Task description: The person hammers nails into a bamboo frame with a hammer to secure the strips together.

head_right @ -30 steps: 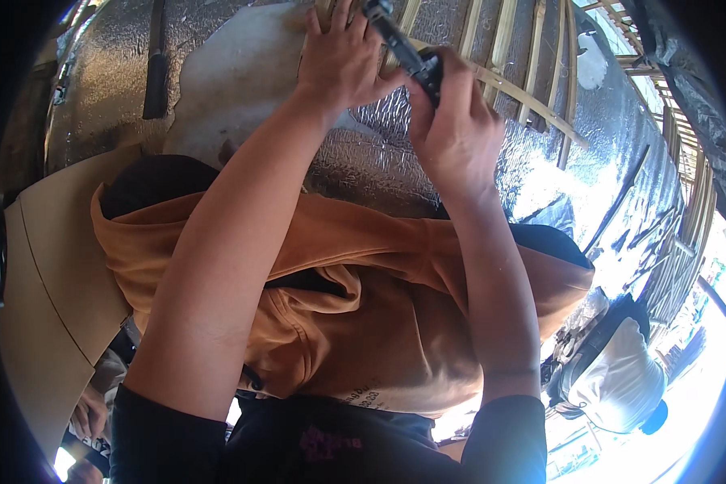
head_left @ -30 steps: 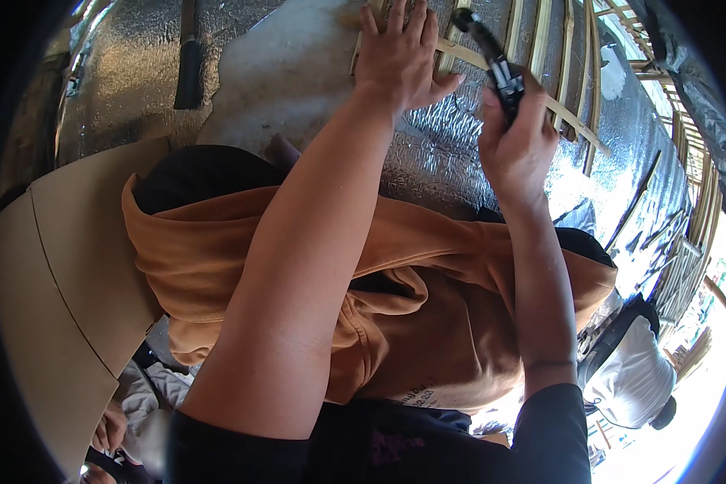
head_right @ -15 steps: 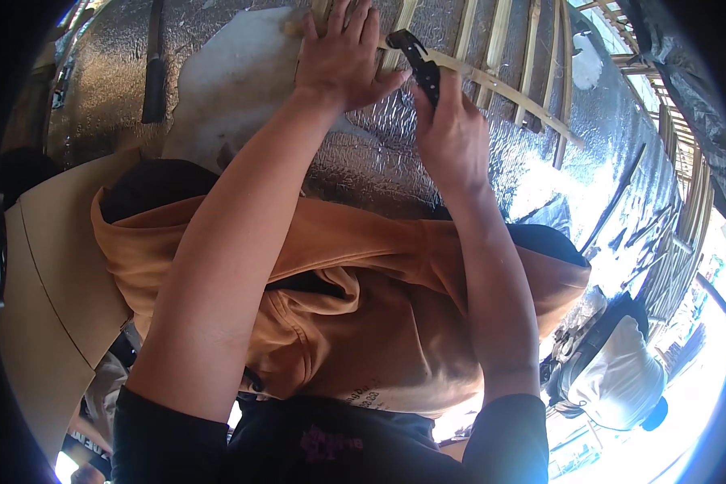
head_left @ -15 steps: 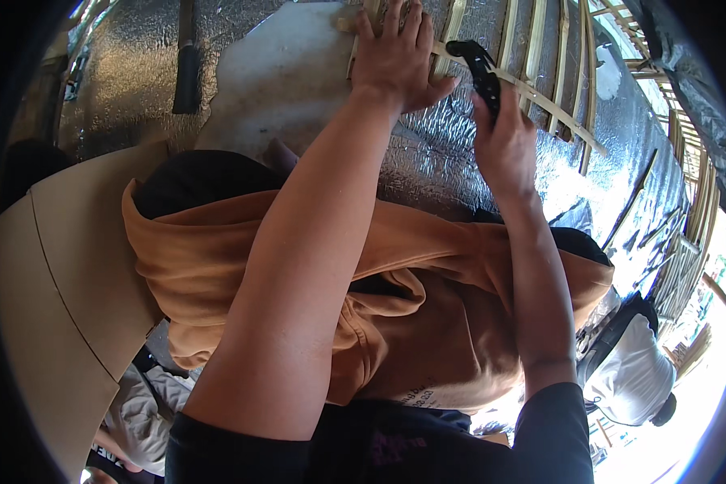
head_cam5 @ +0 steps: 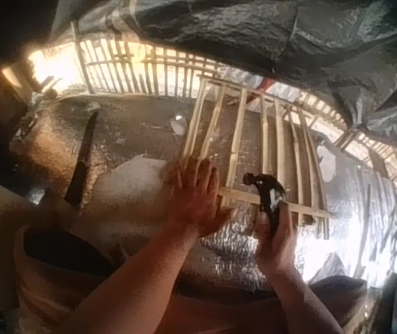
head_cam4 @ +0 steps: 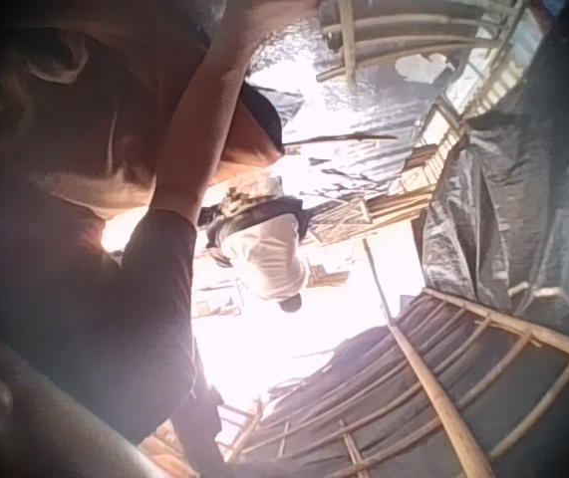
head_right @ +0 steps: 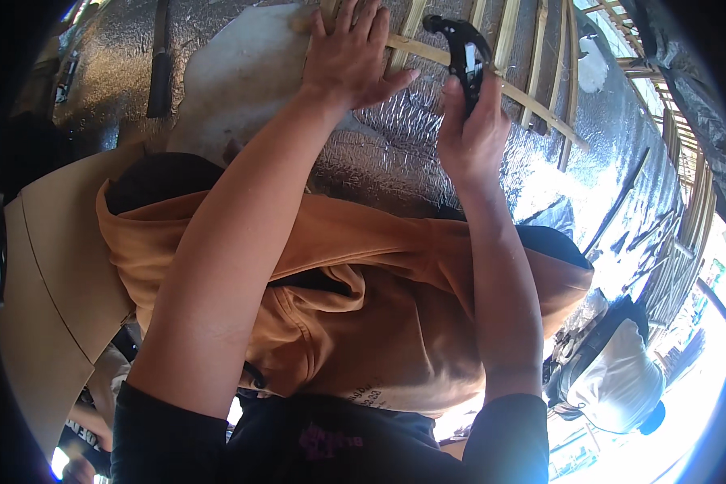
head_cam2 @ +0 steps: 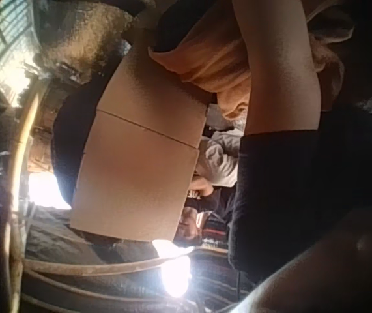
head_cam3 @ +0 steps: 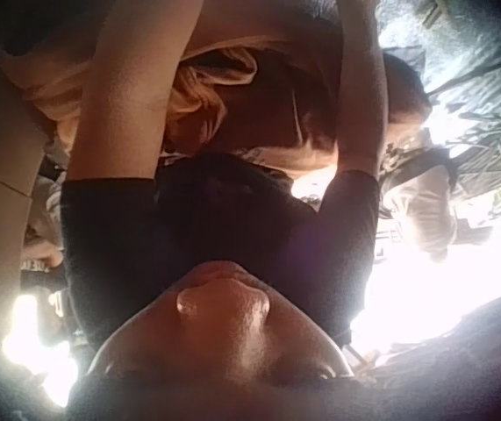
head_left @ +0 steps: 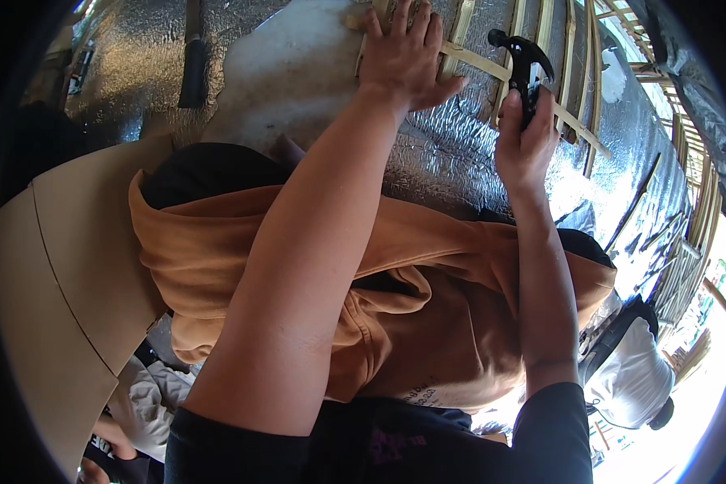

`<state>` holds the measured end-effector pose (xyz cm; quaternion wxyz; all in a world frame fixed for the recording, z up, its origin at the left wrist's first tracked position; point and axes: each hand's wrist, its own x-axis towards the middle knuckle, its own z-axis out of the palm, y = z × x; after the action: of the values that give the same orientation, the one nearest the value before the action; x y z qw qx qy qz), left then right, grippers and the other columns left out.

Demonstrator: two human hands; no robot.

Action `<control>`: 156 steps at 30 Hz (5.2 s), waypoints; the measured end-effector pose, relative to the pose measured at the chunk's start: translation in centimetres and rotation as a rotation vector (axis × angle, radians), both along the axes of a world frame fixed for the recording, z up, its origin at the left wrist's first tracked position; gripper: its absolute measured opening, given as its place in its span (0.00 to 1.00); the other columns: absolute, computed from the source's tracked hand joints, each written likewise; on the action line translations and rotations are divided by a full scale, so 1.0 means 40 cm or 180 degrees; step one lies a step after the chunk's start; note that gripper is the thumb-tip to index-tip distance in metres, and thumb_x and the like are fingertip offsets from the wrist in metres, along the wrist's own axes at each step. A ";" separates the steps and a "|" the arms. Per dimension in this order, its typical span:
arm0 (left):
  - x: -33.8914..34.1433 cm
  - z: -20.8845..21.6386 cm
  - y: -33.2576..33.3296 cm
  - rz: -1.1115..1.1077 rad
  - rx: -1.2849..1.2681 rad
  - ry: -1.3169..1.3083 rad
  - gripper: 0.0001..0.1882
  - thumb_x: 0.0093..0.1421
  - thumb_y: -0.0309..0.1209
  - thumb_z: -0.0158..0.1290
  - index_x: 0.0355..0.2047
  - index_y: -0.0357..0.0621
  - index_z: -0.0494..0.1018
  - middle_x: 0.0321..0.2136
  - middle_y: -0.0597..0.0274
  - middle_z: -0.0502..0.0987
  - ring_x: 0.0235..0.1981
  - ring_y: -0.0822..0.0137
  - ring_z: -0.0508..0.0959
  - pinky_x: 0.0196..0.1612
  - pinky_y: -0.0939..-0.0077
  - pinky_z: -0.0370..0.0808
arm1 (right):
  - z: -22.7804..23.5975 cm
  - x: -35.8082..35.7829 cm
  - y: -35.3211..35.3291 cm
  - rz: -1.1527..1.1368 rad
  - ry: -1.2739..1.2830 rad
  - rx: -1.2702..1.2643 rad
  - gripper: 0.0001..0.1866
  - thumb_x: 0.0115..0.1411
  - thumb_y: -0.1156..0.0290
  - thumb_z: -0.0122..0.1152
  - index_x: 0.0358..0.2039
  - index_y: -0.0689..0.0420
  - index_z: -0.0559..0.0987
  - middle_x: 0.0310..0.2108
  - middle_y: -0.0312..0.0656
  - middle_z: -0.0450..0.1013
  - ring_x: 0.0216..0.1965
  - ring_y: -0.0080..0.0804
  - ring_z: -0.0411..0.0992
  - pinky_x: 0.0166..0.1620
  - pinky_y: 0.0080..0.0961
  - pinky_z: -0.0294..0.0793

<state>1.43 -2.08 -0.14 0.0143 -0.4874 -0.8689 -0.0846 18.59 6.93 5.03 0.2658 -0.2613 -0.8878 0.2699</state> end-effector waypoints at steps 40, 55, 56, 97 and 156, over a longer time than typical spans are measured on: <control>-0.017 -0.002 0.034 -0.0464 0.1756 -0.0691 0.17 0.53 0.35 0.67 0.44 0.50 0.81 0.46 0.65 0.80 0.50 0.58 0.78 0.60 0.56 0.68 | -0.047 -0.025 0.062 -0.0402 0.0032 -0.0472 0.12 0.69 0.65 0.56 0.39 0.62 0.71 0.23 0.54 0.76 0.24 0.55 0.78 0.26 0.43 0.74; -0.025 0.003 0.046 -0.0306 0.1915 -0.1371 0.05 0.52 0.28 0.67 0.30 0.43 0.84 0.33 0.63 0.84 0.33 0.63 0.84 0.42 0.70 0.79 | -0.050 -0.025 0.062 -0.0354 0.0016 -0.0442 0.12 0.69 0.66 0.57 0.38 0.62 0.70 0.22 0.53 0.76 0.23 0.55 0.78 0.25 0.43 0.73; -0.025 0.003 0.047 -0.0273 0.1885 -0.1375 0.05 0.52 0.28 0.67 0.30 0.43 0.84 0.32 0.64 0.85 0.33 0.63 0.85 0.42 0.71 0.79 | -0.049 -0.025 0.063 -0.0343 0.0036 -0.0423 0.12 0.69 0.66 0.57 0.38 0.62 0.70 0.22 0.54 0.76 0.23 0.55 0.78 0.25 0.43 0.73; -0.026 0.005 0.035 -0.0278 0.1935 -0.0786 0.16 0.52 0.40 0.68 0.40 0.50 0.82 0.33 0.67 0.82 0.42 0.59 0.79 0.50 0.62 0.73 | -0.054 -0.028 0.057 -0.0432 -0.0088 -0.0502 0.12 0.68 0.64 0.58 0.38 0.61 0.71 0.24 0.54 0.76 0.26 0.57 0.78 0.29 0.45 0.73; -0.025 0.079 0.038 0.0491 -0.0586 -0.0053 0.58 0.56 0.79 0.34 0.74 0.51 0.46 0.75 0.57 0.40 0.76 0.54 0.39 0.73 0.35 0.34 | -0.046 -0.021 0.050 -0.0222 0.0018 -0.0296 0.09 0.67 0.68 0.60 0.40 0.60 0.72 0.19 0.49 0.74 0.20 0.46 0.78 0.23 0.37 0.72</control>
<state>0.45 -0.57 3.03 -0.0312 -0.4176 -0.9081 -0.0071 17.75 8.93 3.18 0.2651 -0.3035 -0.8639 0.3022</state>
